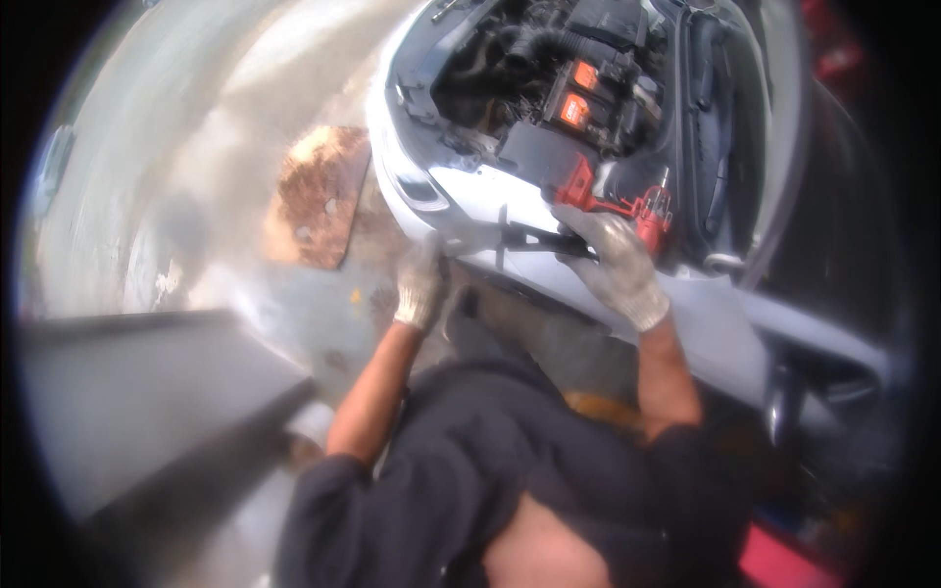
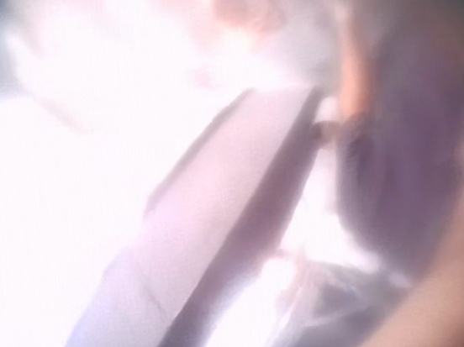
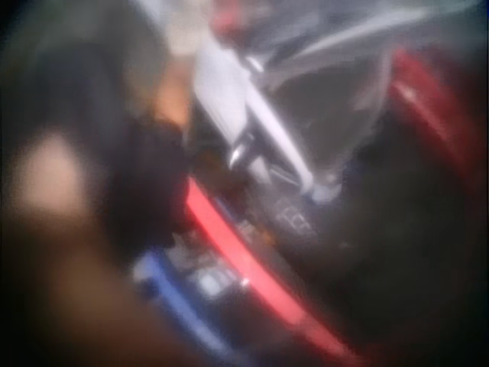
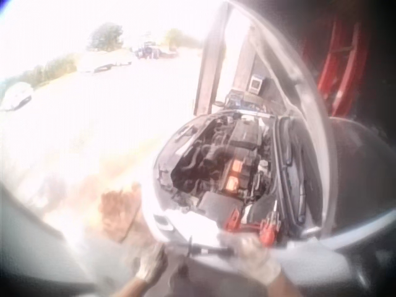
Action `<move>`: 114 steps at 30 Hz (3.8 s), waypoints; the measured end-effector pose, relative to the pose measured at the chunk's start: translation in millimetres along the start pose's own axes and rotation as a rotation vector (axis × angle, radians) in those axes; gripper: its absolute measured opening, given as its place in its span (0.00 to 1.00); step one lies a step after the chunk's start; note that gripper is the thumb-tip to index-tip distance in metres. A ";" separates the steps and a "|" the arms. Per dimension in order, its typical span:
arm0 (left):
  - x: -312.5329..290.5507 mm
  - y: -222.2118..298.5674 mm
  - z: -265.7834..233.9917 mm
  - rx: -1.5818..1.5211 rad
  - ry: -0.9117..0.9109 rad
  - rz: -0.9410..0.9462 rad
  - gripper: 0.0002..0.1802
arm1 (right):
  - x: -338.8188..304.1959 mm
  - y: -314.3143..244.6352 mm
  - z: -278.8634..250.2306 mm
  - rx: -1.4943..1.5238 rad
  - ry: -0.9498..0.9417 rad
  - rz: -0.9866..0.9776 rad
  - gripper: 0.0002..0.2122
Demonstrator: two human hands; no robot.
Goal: The person removes a car battery from the engine bay, then installs a new battery and secures it with a power tool. The person also connects the battery terminals and adjusts the battery tray.
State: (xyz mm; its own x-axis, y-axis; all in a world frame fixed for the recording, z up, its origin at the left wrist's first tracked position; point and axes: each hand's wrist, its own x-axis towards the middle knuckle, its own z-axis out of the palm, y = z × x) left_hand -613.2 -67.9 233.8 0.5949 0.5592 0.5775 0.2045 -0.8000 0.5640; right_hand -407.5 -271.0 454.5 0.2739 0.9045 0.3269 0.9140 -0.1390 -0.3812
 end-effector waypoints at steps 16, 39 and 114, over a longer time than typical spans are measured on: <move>249.3 -144.5 168.2 0.001 -0.578 -0.405 0.20 | 251.5 338.4 35.3 0.068 -0.201 0.585 0.18; 242.6 -185.1 258.1 0.093 -0.650 -0.291 0.13 | 242.9 466.1 97.5 -0.034 -0.372 0.441 0.18; 418.0 -54.2 437.3 -0.172 -0.720 0.675 0.24 | 138.2 388.0 141.7 0.005 0.145 1.264 0.19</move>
State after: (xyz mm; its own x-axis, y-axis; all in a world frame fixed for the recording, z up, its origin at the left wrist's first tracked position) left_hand -35.7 114.1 186.4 0.8855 -0.3107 0.3454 -0.4310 -0.8270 0.3609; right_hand -57.5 -142.8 229.3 0.9804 0.0913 -0.1744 -0.0080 -0.8669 -0.4984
